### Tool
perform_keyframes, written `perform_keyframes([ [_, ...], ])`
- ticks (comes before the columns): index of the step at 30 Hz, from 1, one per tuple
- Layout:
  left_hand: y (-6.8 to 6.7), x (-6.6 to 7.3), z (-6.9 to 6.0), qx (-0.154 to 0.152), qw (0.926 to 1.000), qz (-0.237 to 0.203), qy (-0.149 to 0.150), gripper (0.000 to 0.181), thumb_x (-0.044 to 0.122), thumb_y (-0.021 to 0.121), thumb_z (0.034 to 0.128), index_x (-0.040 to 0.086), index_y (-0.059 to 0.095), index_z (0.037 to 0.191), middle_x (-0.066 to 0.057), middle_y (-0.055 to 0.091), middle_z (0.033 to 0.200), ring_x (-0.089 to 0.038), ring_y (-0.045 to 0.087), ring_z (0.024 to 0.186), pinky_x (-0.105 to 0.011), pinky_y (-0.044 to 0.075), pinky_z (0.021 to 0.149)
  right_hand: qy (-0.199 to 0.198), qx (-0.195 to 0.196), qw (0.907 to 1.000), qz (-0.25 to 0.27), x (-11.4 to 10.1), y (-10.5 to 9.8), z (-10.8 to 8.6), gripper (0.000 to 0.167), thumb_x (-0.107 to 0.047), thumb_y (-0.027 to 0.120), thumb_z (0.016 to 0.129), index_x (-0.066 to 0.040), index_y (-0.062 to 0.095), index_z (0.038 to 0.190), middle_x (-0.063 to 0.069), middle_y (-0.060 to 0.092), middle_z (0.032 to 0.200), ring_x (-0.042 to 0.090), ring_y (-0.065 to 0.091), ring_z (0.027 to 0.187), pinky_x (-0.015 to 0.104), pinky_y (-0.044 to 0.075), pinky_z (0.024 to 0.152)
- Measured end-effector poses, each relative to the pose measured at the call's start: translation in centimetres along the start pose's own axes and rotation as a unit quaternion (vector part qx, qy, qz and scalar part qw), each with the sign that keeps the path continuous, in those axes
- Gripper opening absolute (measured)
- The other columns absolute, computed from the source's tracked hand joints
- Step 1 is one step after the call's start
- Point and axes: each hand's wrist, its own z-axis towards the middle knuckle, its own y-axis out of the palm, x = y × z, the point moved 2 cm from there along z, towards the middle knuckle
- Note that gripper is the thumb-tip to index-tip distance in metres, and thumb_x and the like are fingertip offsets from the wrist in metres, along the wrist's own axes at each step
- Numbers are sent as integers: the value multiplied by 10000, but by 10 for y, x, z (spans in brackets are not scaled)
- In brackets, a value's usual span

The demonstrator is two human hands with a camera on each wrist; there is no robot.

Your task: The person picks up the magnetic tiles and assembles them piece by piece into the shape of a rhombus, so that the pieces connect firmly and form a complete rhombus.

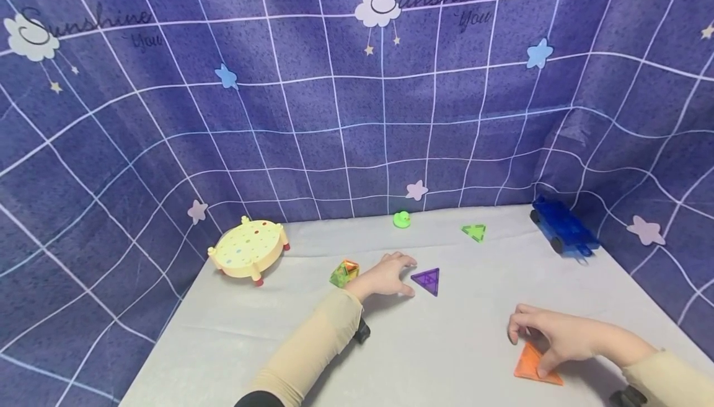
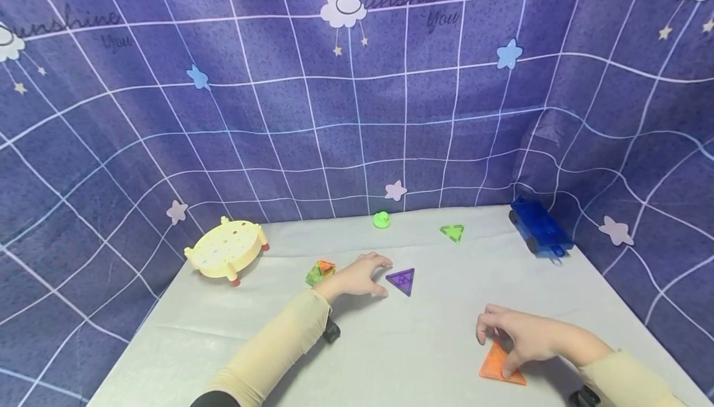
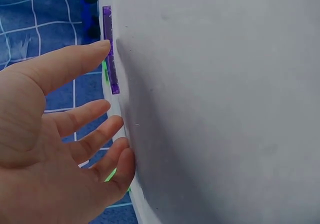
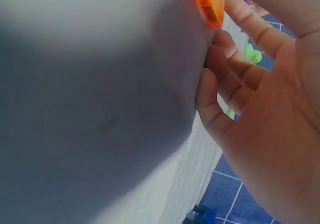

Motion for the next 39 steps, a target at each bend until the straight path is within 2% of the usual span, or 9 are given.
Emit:
perform_keyframes([
  [3, 1, 0, 0, 2, 10000, -2, 12, 697, 287, 855, 806, 92, 568, 1410, -69, 583, 1359, -268, 494, 1272, -354, 371, 1094, -53, 44, 10000, -45, -2, 2, -1, 676, -332, 945, 609, -238, 545, 1146, -56, 490, 1029, 78, 479, 958, 241, 424, 746],
  [5, 2, -1, 1, 16, 10000, 2, 18, 694, 286, 858, 801, 93, 573, 1404, -68, 586, 1349, -266, 497, 1257, -345, 379, 1083, -35, 45, 9998, -202, -2, 3, -1, 746, -363, 964, 566, -248, 535, 1166, -72, 484, 1068, 81, 467, 1001, 241, 421, 799],
  [7, 3, -2, 1, 34, 10000, 0, 33, 695, 286, 863, 795, 92, 576, 1398, -67, 588, 1342, -264, 500, 1245, -341, 383, 1076, -4, 17, 9995, -323, -2, 5, -1, 785, -341, 975, 538, -255, 523, 1173, -88, 472, 1089, 74, 453, 1021, 236, 414, 826],
  [14, 4, -3, 2, 35, 10000, 47, 39, 701, 293, 864, 791, 97, 577, 1399, -63, 586, 1345, -258, 499, 1252, -339, 378, 1082, -272, 227, 9986, -398, 1, 6, 2, 703, -159, 953, 514, -246, 518, 1060, -78, 444, 955, 12, 450, 847, 160, 395, 674],
  [18, 4, -2, 2, -4, 10000, 57, -20, 693, 295, 861, 798, 116, 581, 1406, -58, 580, 1355, -258, 492, 1257, -342, 376, 1086, -324, 408, 9979, -377, 4, 5, 4, 655, -143, 945, 546, -240, 528, 1042, -69, 457, 947, 19, 476, 841, 165, 416, 662],
  [23, 3, 0, 1, -32, 9999, 145, 26, 649, 292, 855, 805, 121, 614, 1383, -63, 563, 1362, -260, 488, 1258, -336, 368, 1086, -143, 869, 9944, -588, 7, 2, 11, 606, -162, 944, 587, -220, 529, 1025, -65, 463, 942, 33, 479, 825, 192, 428, 649],
  [31, 4, 5, -1, -11, 9999, 11, 157, 532, 262, 864, 800, 110, 690, 1279, -45, 570, 1297, -213, 520, 1227, -299, 382, 1072, 465, 1424, 9854, -809, 11, -5, 36, 546, -157, 932, 615, -160, 520, 973, -55, 459, 879, 42, 455, 768, 211, 415, 609],
  [35, 5, 7, 0, 10, 9999, -39, 157, 486, 251, 867, 797, 110, 701, 1232, -34, 574, 1278, -197, 529, 1230, -280, 379, 1086, 1148, 1844, 9713, -969, 14, -8, 52, 534, -161, 939, 596, -126, 527, 934, -25, 455, 849, 70, 434, 755, 247, 415, 609],
  [39, 6, 8, -1, -4, 9999, -97, 86, 440, 241, 868, 798, 117, 702, 1187, -37, 571, 1278, -208, 530, 1237, -286, 376, 1095, 1886, 2060, 9549, -1009, 17, -8, 70, 519, -161, 928, 606, -83, 534, 934, 20, 472, 847, 124, 432, 759, 288, 424, 631],
])
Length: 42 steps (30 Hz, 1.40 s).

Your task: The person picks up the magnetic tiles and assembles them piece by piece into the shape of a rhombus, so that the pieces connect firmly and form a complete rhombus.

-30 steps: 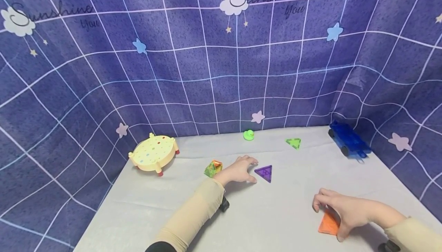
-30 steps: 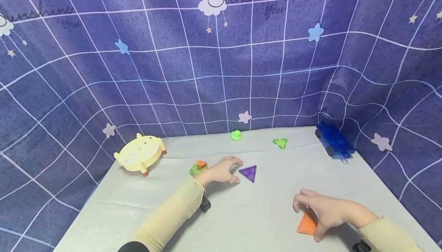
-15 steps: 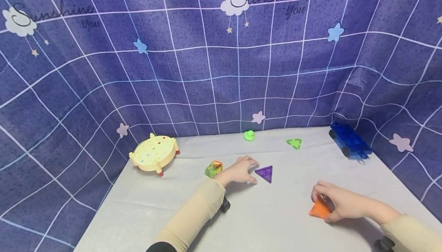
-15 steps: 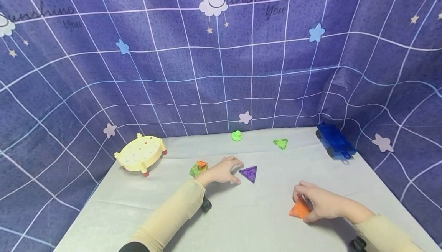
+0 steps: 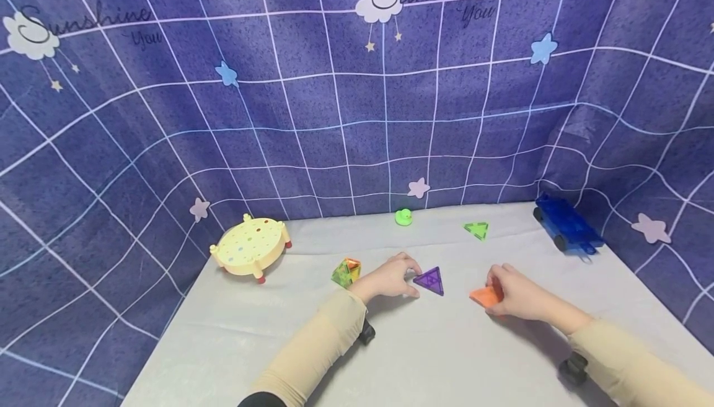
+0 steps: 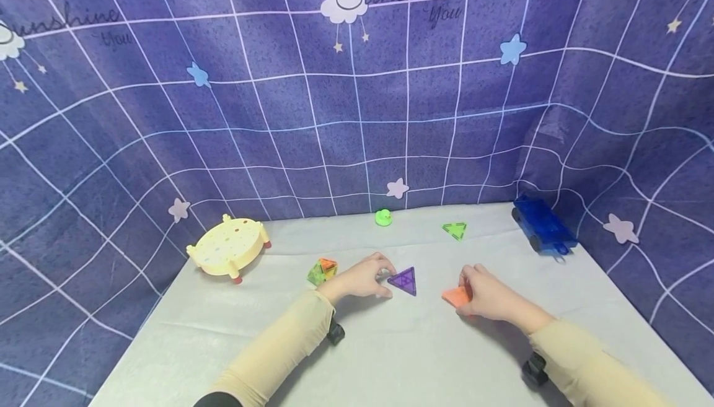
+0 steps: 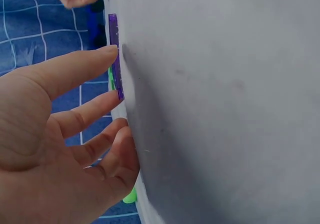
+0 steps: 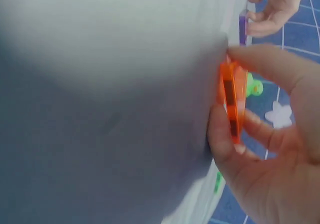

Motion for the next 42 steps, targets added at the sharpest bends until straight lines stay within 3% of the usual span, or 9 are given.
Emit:
perform_keyframes([
  [5, 0, 2, 0, 46, 10000, 54, -58, 358, 243, 864, 802, 134, 697, 1100, -34, 568, 1264, -215, 536, 1216, -302, 391, 1080, 743, 139, 9971, 14, -5, 11, 25, 505, -183, 918, 652, -15, 534, 934, 77, 485, 839, 201, 444, 769, 343, 425, 645],
  [10, 0, 6, 0, 77, 9998, 143, -123, 271, 239, 855, 813, 137, 687, 999, -27, 559, 1236, -197, 533, 1175, -286, 407, 1046, 1228, 207, 9919, 268, -8, 19, 45, 500, -199, 912, 708, 21, 528, 938, 110, 490, 838, 252, 463, 790, 369, 426, 650],
  [15, 1, 11, 1, 113, 9997, 233, -32, 230, 218, 850, 815, 129, 687, 951, -35, 566, 1210, -206, 540, 1160, -281, 410, 1042, 1379, 346, 9890, 409, -8, 24, 57, 429, -137, 889, 733, 30, 544, 925, 115, 520, 822, 263, 498, 782, 380, 448, 675],
  [24, 5, 8, 5, 140, 9988, 458, 35, 208, 219, 847, 825, 144, 679, 922, -33, 568, 1193, -196, 539, 1149, -268, 403, 1039, 1183, 504, 9902, 553, -13, 29, 66, 346, -13, 833, 742, 41, 570, 961, 133, 515, 848, 250, 518, 765, 374, 474, 672],
  [32, 5, 5, 4, 104, 9996, 261, 50, 225, 214, 852, 815, 162, 674, 943, -15, 557, 1186, -188, 536, 1142, -274, 412, 1024, 681, 624, 9945, 487, -22, 30, 68, 361, 50, 812, 737, 18, 599, 1028, 112, 511, 829, 215, 473, 760, 364, 427, 671],
  [37, 5, 3, 6, 236, 9997, -49, 77, 484, 168, 878, 775, 107, 661, 1203, -44, 602, 1230, -207, 555, 1198, -296, 407, 1063, 474, 723, 9950, 501, -28, 28, 70, 398, 70, 813, 730, 3, 610, 1065, 99, 522, 851, 207, 494, 758, 362, 442, 668],
  [42, 4, 2, 10, 226, 9993, -40, 298, 827, 168, 904, 731, 55, 511, 1451, -74, 626, 1354, -224, 524, 1308, -343, 324, 1150, 253, 760, 9956, 495, -31, 31, 75, 434, 101, 805, 715, 5, 609, 1090, 117, 597, 898, 225, 566, 783, 405, 504, 709],
])
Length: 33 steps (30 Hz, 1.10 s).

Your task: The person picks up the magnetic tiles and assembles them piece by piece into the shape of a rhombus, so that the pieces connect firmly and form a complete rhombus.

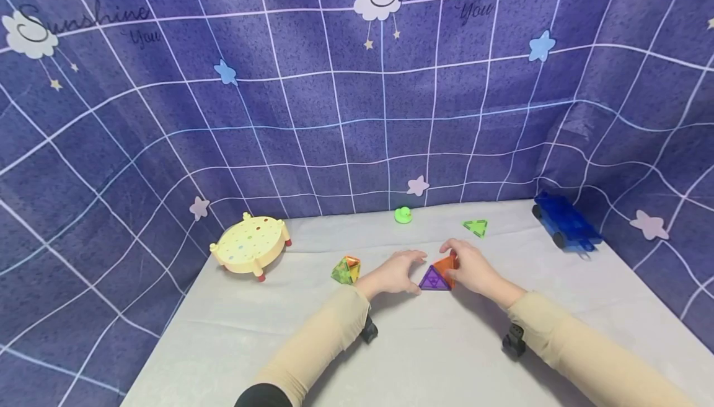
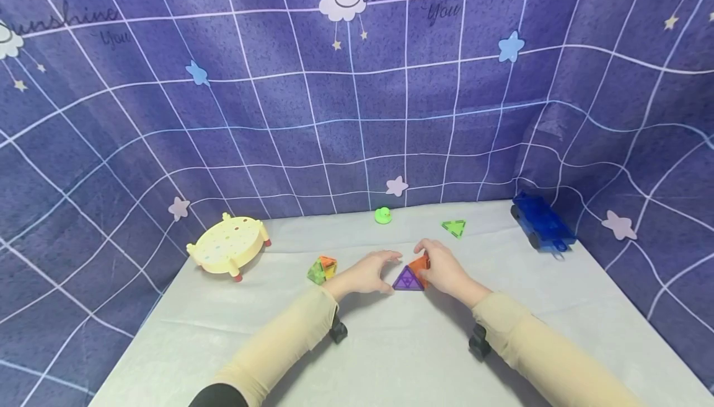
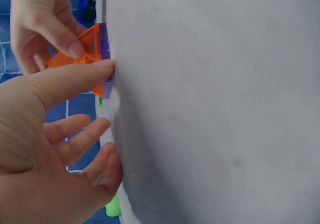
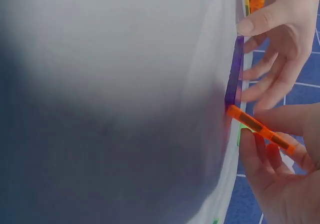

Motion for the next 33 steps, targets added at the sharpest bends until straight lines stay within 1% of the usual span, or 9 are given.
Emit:
perform_keyframes([
  [3, 0, 0, 4, -186, 9998, 18, 77, 933, 182, 908, 739, 56, 421, 1525, -50, 599, 1422, -219, 504, 1336, -353, 276, 1173, -101, -75, 9999, -11, -2, 2, 3, 450, 111, 801, 725, 8, 602, 1115, 116, 634, 897, 240, 601, 792, 451, 529, 738],
  [6, 0, -1, 6, -345, 9993, -106, 111, 979, 171, 904, 752, 67, 362, 1560, -19, 589, 1441, -229, 494, 1339, -354, 264, 1173, -118, -159, 9998, -21, -2, 5, 4, 454, 112, 801, 742, 1, 596, 1131, 108, 654, 885, 252, 632, 796, 474, 548, 750],
  [12, 2, -3, 10, -454, 9980, -384, 193, 1000, 146, 914, 735, 86, 361, 1567, 11, 603, 1423, -263, 476, 1325, -341, 304, 1147, -90, -221, 9997, 39, -3, 6, 5, 441, 113, 794, 764, -7, 593, 1138, 110, 671, 864, 247, 653, 783, 462, 562, 732],
  [18, 0, -1, 10, -531, 9975, -457, 105, 1017, 142, 913, 728, 112, 357, 1580, 5, 566, 1467, -268, 466, 1284, -323, 334, 1113, -99, -276, 9995, 68, -2, 5, 5, 424, 87, 801, 781, -17, 599, 1139, 101, 679, 867, 229, 651, 778, 449, 559, 724],
  [21, -1, 0, 9, -550, 9976, -419, 74, 1008, 153, 910, 737, 100, 358, 1578, -2, 573, 1459, -268, 465, 1280, -318, 335, 1111, -105, -289, 9995, 61, -1, 5, 5, 415, 70, 805, 788, -22, 600, 1137, 94, 685, 870, 234, 659, 784, 451, 561, 728],
  [28, -1, 2, 8, -453, 9985, -212, 202, 942, 180, 917, 734, 55, 422, 1525, -38, 603, 1400, -214, 471, 1326, -297, 305, 1118, -76, -317, 9994, 137, 3, 7, 3, 413, 51, 813, 788, -18, 596, 1132, 96, 692, 857, 230, 667, 764, 420, 564, 701],
  [33, 0, 2, 8, -439, 9988, -19, 235, 871, 213, 920, 732, 68, 491, 1476, -52, 591, 1374, -216, 477, 1270, -293, 326, 1088, -34, -355, 9991, 208, 3, 6, 0, 422, 48, 822, 781, -8, 600, 1136, 99, 697, 839, 220, 665, 755, 374, 558, 669],
])
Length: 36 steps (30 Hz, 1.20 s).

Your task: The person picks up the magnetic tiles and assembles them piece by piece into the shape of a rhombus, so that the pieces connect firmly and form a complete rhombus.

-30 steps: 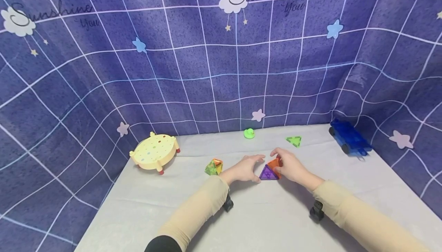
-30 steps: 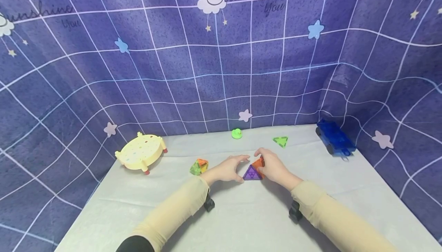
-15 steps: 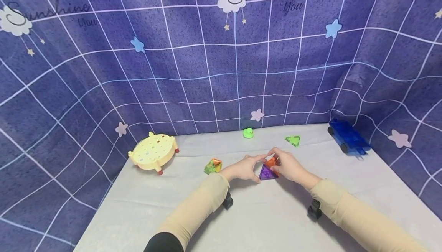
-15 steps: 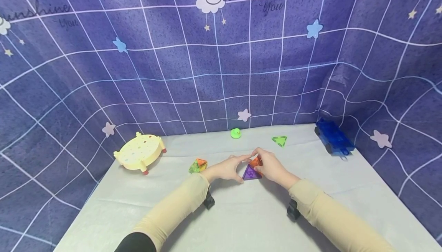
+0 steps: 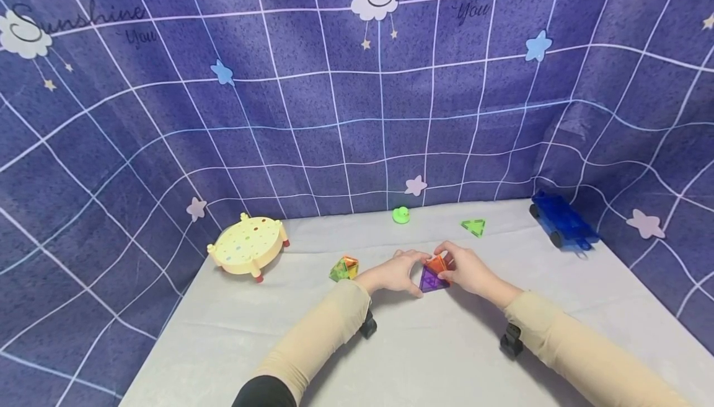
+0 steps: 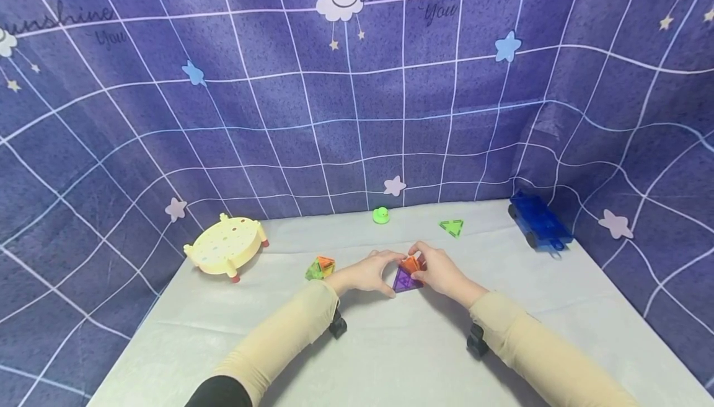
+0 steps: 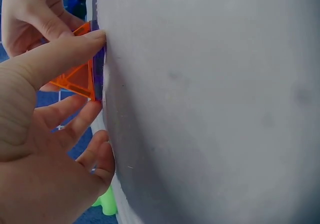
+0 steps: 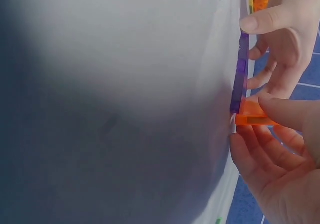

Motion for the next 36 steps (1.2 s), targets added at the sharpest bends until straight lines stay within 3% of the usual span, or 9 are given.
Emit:
perform_keyframes([
  [12, 2, -1, -2, 37, 10000, -42, -39, 778, 253, 927, 722, 101, 558, 1390, -50, 564, 1355, -198, 460, 1182, -283, 356, 1034, 11, -209, 9997, 155, 5, -2, -7, 401, 61, 797, 796, -10, 594, 1135, 51, 719, 804, 142, 660, 699, 347, 554, 665],
  [27, 2, -3, -8, 325, 9974, 489, -423, 793, 443, 929, 699, 130, 571, 1333, -50, 552, 1328, -230, 473, 1139, -314, 427, 981, -27, -256, 9996, 116, 11, -4, -7, 416, 58, 801, 799, 17, 596, 1158, 22, 713, 803, 158, 674, 732, 355, 560, 692],
  [36, 1, -5, -14, 521, 9955, 589, -519, 680, 459, 931, 688, 137, 604, 1191, -39, 579, 1238, -216, 486, 1060, -298, 450, 926, -26, -189, 9997, 154, 13, -2, -5, 408, 59, 802, 802, 19, 595, 1152, 23, 710, 805, 153, 670, 729, 340, 563, 690],
])
